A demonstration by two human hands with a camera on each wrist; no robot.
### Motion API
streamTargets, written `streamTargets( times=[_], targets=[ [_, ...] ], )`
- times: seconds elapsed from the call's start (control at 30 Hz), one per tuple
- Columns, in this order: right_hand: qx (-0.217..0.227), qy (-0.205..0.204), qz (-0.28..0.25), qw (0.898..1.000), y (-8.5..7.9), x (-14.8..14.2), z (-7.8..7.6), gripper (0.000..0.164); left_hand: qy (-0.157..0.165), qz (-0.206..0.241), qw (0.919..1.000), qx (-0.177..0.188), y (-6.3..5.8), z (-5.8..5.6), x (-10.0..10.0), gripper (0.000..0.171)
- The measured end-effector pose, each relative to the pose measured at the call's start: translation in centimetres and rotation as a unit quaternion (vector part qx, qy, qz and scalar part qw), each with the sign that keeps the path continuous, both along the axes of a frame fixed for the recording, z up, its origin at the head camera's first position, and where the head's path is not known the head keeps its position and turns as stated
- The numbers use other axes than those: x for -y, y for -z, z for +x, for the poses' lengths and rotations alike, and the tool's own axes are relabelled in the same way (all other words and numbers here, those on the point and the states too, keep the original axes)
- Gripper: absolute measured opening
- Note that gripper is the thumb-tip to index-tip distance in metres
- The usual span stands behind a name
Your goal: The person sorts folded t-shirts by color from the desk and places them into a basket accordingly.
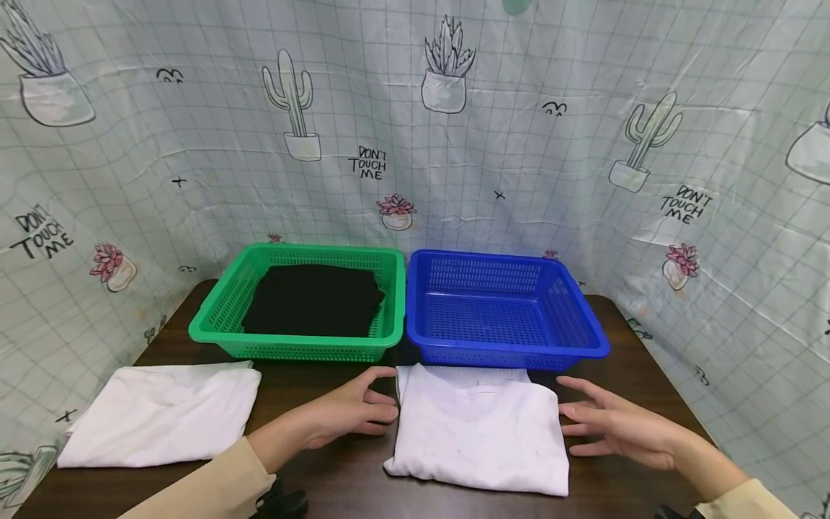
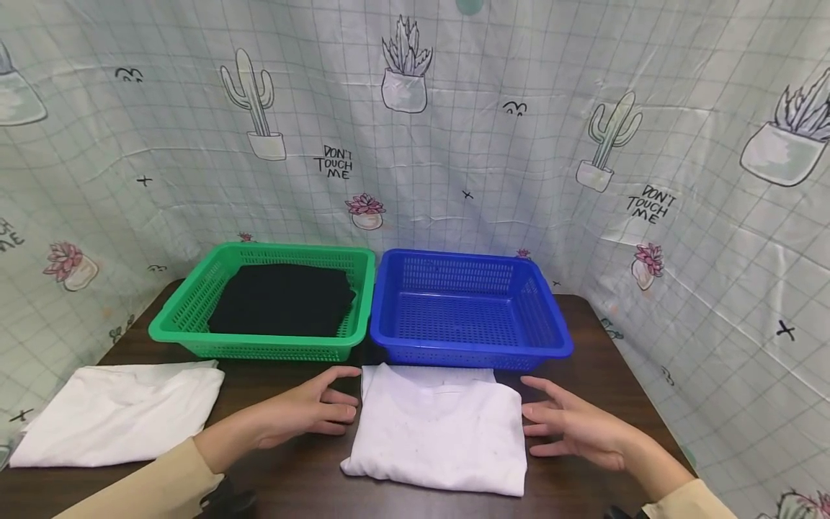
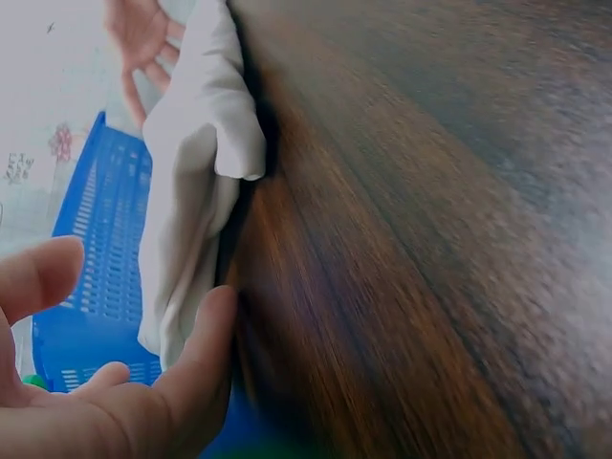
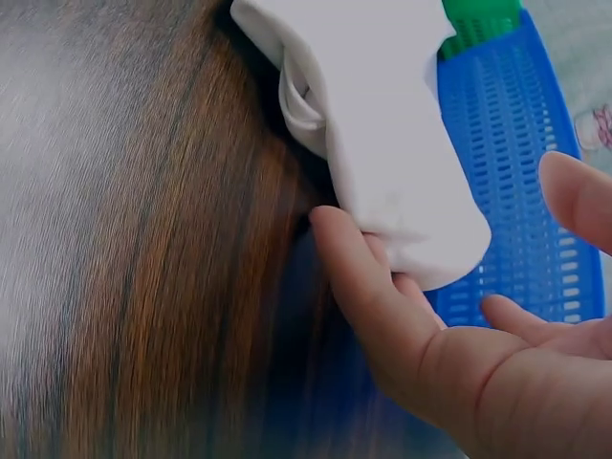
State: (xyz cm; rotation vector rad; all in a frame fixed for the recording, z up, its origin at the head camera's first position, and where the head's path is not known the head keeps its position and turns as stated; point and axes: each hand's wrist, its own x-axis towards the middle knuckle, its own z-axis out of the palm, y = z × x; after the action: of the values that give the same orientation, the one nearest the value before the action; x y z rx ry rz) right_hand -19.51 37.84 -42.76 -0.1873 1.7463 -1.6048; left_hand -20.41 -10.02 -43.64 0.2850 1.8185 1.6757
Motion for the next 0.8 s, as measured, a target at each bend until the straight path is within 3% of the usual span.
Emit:
streamTargets(
  times=[0.23, 0.8],
  targets=[
    [0.022, 0.006, -0.029, 0.999, 0.6, 1.2, -0.4, 0.078, 0.005, 0.016, 0.9996, 0.023, 0.0, -0.4, -0.8, 0.081],
    [-0.011, -0.025, -0.075, 0.997, 2.0, 5.3, -0.8, 0.075, 0.010, 0.039, 0.9988, 0.030, 1.5, -0.9, -3.6, 0.079]
  ],
)
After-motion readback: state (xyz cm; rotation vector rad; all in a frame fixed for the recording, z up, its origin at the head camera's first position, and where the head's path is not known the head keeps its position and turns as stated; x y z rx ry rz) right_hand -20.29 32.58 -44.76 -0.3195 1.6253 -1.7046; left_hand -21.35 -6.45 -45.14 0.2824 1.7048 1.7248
